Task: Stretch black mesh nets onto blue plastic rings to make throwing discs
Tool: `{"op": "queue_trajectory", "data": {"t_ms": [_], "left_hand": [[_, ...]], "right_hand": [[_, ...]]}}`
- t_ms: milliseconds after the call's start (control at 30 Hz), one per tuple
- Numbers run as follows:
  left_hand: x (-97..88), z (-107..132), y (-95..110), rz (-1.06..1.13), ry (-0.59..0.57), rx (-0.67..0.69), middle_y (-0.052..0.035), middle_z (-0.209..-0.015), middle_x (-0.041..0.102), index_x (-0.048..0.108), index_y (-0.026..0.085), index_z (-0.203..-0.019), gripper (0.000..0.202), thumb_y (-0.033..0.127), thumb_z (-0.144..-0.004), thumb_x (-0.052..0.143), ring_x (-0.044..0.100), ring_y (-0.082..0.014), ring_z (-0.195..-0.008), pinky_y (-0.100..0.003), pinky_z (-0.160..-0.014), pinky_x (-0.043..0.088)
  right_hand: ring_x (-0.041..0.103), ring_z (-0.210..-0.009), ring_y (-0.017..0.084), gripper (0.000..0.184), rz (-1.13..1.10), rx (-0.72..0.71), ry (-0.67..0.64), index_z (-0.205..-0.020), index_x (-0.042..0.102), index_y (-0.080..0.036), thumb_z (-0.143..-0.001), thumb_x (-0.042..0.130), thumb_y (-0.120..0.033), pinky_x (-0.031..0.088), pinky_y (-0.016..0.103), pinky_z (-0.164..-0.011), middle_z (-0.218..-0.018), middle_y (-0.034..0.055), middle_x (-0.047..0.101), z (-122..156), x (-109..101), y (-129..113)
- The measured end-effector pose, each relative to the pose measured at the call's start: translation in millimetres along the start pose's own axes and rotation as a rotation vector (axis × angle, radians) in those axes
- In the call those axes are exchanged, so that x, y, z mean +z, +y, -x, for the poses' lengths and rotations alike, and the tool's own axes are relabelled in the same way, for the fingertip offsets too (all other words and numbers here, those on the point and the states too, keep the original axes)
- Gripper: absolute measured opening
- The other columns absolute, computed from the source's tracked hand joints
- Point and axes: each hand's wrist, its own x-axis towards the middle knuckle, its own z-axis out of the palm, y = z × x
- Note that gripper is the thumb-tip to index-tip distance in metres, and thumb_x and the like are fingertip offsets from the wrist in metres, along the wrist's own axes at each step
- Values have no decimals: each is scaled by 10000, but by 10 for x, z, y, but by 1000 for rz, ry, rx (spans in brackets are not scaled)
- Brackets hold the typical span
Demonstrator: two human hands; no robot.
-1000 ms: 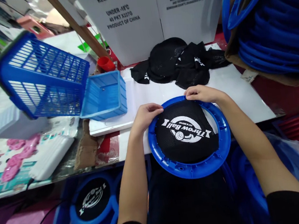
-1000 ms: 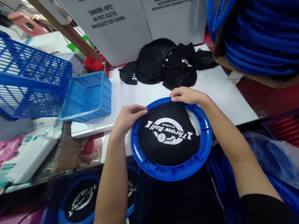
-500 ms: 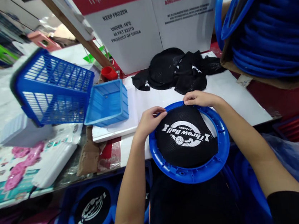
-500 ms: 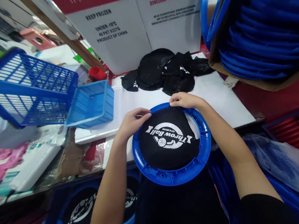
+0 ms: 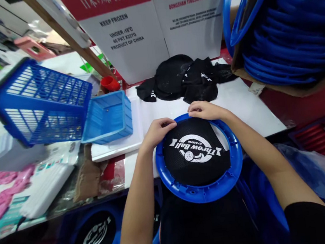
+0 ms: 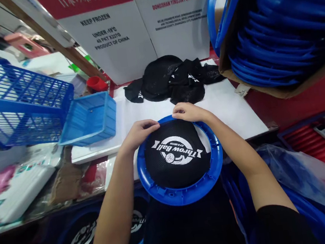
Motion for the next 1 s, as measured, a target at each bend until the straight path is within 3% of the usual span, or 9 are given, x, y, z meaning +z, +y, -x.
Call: {"op": "queue_trajectory", "data": {"t_ms": [100,200,400,567,867,1000], "left_hand": [[-2,0,0,12,15,-17,-76,-910,814,809,183,-868,393,565,-782,774,710,-263,-906,-389,-868,554],[-7,3,-8,43,16,-35,-83,-928,812,811,177,-884,375,538,-787,778,710,-264,-918,-398,-881,553],[-10,20,-33,191,46,-44,-36,-888,784,714,177,-1277,578,405,-759,829,709,-211,-853,-353,-838,547],[29,21,-57,231,92,-51,-19,-830,764,710,163,-1220,516,359,-758,829,704,-188,-809,-319,-800,535],[94,40,-58,61,197,-39,-9,-753,748,737,172,-1121,357,248,-775,781,683,-179,-728,-311,-727,525],[82,51,-22,5,143,-7,-37,-829,778,770,178,-1095,297,334,-844,740,702,-200,-790,-334,-776,547]], "right_hand": [[707,-1108,267,165,-4,-125,-49,-907,792,-209,-924,717,-355,519,433,-1059,-1148,97,777,-26,69,-30],[710,-1101,274,170,-6,-125,-23,-821,754,-215,-920,712,-347,521,449,-1057,-1152,100,792,-40,103,-8],[710,-1005,258,185,-30,-87,1,-856,746,-205,-931,670,-356,520,400,-964,-1031,88,791,-67,122,50],[673,-883,222,186,9,-39,34,-855,752,-185,-922,660,-332,502,355,-860,-918,67,746,-120,153,33],[689,-898,218,185,-41,40,18,-851,788,-180,-876,711,-346,508,345,-874,-939,64,775,-124,153,65],[694,-918,222,173,-33,67,32,-846,794,-179,-863,720,-334,503,345,-883,-957,62,790,-125,144,63]]}}
